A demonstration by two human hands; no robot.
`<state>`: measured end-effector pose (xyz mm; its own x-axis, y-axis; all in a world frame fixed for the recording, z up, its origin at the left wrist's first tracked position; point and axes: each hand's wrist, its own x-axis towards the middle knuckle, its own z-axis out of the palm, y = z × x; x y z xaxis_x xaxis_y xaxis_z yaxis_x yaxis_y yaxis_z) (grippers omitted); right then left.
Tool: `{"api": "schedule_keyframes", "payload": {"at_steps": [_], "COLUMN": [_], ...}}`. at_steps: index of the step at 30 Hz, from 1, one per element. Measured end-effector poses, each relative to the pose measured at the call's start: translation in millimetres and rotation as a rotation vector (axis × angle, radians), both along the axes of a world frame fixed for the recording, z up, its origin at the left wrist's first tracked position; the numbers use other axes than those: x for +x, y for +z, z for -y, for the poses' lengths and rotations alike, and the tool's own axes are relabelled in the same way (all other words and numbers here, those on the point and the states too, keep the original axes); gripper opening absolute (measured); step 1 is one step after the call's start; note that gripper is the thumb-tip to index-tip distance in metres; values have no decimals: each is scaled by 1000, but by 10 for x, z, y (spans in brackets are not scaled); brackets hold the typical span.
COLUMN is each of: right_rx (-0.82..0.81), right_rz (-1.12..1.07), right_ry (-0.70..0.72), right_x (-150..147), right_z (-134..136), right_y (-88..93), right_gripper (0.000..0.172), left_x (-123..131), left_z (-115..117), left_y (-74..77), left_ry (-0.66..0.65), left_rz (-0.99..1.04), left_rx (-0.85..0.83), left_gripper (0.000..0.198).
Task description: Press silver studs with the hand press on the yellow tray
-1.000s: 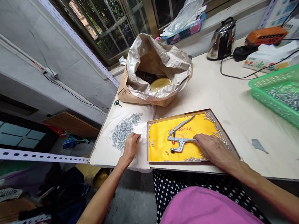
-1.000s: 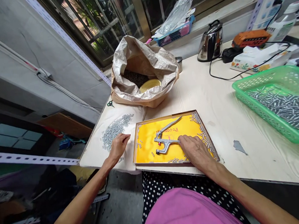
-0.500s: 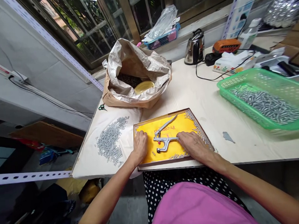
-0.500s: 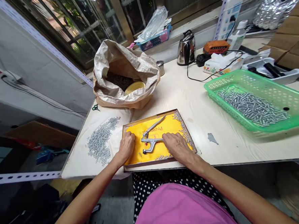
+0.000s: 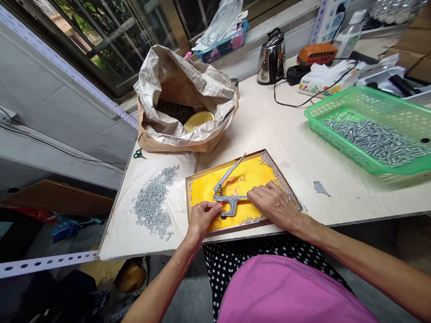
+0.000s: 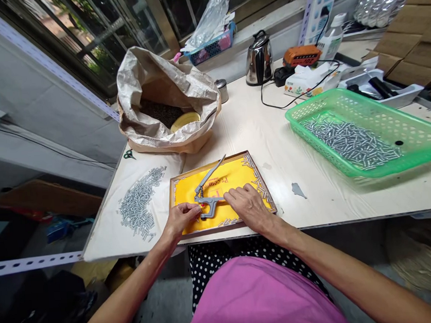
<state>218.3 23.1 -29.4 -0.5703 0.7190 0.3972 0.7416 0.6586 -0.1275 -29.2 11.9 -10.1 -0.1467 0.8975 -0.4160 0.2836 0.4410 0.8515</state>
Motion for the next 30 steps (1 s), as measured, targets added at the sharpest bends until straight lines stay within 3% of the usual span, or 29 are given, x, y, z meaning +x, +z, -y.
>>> {"api": "schedule_keyframes", "payload": {"at_steps": [8,12,24,30], "right_rx": [14,-48,-252,-323], "right_rz": [5,3,119,125], "right_ry": [11,-1,-10,56], "right_x": [18,16,40,137], "right_z": [1,-13,-136,-583], "right_y": [28,9,20,46], "right_gripper": [29,28,11,86], "left_x": [29,-1,130,156], "left_z": [-18,-67,-161,-172], "left_y": [-50,-50,155,184], "left_ry": [2,-60,-91,-77], "left_rz": [-34,-69,-117,-119], "left_rx": [-78,-120,-268,-291], "left_gripper": [26,21,27,30]}}
